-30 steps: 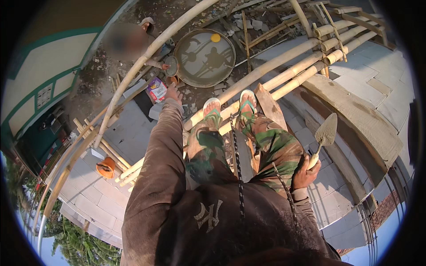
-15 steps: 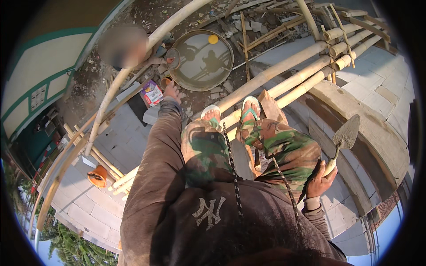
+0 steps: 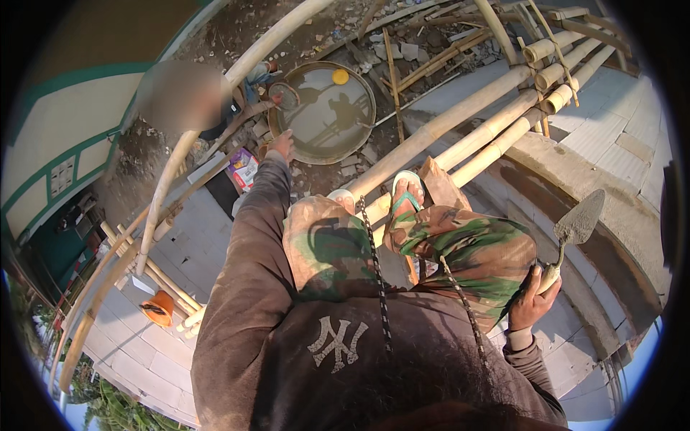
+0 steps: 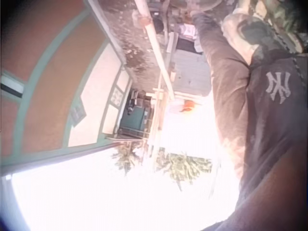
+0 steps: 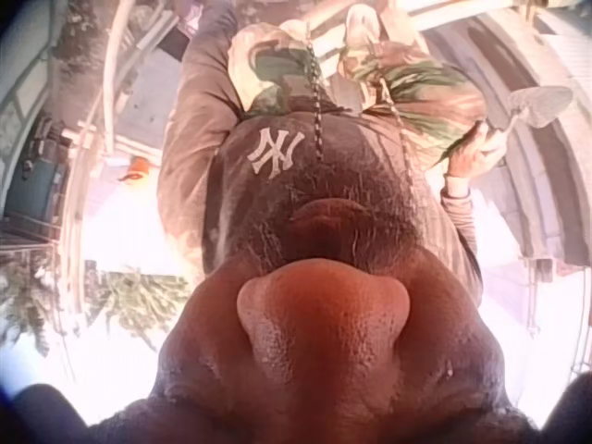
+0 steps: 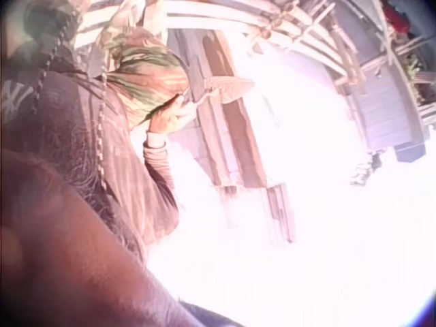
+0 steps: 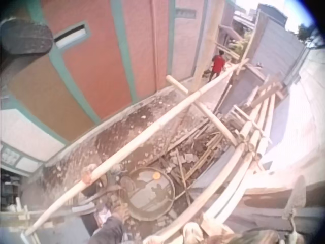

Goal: The person applies cement to the top of a wall using a trowel while holding a bucket of wet cement.

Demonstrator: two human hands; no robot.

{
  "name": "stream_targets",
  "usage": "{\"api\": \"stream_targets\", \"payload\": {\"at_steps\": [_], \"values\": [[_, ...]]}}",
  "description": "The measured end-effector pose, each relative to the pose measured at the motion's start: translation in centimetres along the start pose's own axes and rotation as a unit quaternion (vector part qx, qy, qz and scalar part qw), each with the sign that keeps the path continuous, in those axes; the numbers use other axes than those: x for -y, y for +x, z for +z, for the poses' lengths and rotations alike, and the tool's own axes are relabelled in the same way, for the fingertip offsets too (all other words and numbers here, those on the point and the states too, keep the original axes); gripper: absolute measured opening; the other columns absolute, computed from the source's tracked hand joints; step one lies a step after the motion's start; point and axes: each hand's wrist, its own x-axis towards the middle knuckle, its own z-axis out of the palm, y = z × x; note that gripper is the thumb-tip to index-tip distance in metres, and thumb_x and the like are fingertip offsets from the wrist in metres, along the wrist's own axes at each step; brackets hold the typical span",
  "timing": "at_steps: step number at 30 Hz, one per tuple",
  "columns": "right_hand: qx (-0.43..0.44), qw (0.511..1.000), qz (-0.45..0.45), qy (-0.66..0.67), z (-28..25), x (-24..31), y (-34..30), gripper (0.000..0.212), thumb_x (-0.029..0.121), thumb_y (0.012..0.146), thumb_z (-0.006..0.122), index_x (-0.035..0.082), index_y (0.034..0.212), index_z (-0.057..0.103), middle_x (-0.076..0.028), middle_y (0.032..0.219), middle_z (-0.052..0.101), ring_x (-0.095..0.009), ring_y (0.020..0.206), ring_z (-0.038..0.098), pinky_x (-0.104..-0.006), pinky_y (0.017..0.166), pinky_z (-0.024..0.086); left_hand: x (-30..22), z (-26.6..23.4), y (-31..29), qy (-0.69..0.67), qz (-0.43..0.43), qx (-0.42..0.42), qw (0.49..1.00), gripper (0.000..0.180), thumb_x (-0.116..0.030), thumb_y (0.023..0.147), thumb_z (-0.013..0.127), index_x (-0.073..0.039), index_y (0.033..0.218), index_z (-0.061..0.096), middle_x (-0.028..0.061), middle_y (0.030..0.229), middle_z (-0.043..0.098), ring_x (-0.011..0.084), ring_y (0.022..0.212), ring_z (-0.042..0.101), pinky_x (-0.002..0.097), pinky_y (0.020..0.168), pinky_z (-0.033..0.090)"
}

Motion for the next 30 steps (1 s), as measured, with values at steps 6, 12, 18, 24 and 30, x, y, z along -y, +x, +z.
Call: {"api": "stream_targets", "payload": {"at_steps": [6, 12, 18, 24, 30], "values": [[-0.019, 0.996, -0.057, -0.06, 0.7, -1.9, -1.0, 0.036, 0.026, 0.103, 0.061, -0.006, 0.119, 0.055, -0.014, 0.106, 0.058, -0.024, 0.095, 0.056, -0.0353, 0.088, 0.046, -1.8, 1.0, 1.6, 0.031, 0.011, 0.005, 0.999, 0.064, -0.047, 0.095, 0.063, -0.011, 0.146, 0.049, 0.013, 0.153, 0.046, 0.0335, 0.135, 0.047, 0.0498, 0.106, 0.039], [-0.054, 0.998, 0.029, 0.012, 1.7, -2.7, -2.1, 0.035, 0.025, 0.104, 0.06, -0.006, 0.12, 0.055, -0.012, 0.108, 0.058, -0.02, 0.098, 0.057, -0.0331, 0.09, 0.046, -1.8, 0.8, 4.7, 0.028, 0.023, -0.03, 0.999, 0.059, -0.045, 0.092, 0.066, -0.01, 0.138, 0.054, 0.0086, 0.147, 0.053, 0.0303, 0.13, 0.05, 0.0506, 0.101, 0.041], [-0.063, 0.997, 0.033, -0.001, 2.0, -3.6, -2.7, 0.034, 0.022, 0.103, 0.061, -0.006, 0.121, 0.054, -0.012, 0.109, 0.057, -0.02, 0.098, 0.056, -0.0328, 0.088, 0.046, -2.0, 1.8, 4.8, 0.048, 0.023, 0.019, 0.998, 0.082, -0.045, 0.094, 0.065, -0.01, 0.159, 0.03, 0.016, 0.164, 0.03, 0.0346, 0.147, 0.033, 0.0485, 0.119, 0.028], [-0.036, 0.931, -0.23, -0.281, 1.1, -3.8, -1.6, 0.031, 0.02, 0.104, 0.059, -0.004, 0.124, 0.054, -0.016, 0.111, 0.052, -0.024, 0.099, 0.056, -0.0343, 0.088, 0.046, -0.4, 2.0, 6.5, -0.008, 0.016, 0.028, 0.999, 0.087, -0.051, 0.092, 0.062, -0.013, 0.161, 0.025, 0.015, 0.167, 0.023, 0.0333, 0.15, 0.025, 0.0469, 0.121, 0.022], [-0.047, 0.994, -0.026, -0.093, 1.9, -5.4, -3.2, 0.031, 0.021, 0.105, 0.058, -0.004, 0.122, 0.055, -0.015, 0.111, 0.052, -0.026, 0.097, 0.056, -0.0343, 0.088, 0.045, 1.3, 4.0, 7.8, -0.096, 0.024, 0.038, 0.994, 0.074, -0.048, 0.092, 0.064, -0.019, 0.154, 0.037, 0.0114, 0.162, 0.031, 0.032, 0.147, 0.027, 0.0513, 0.118, 0.022]]}}
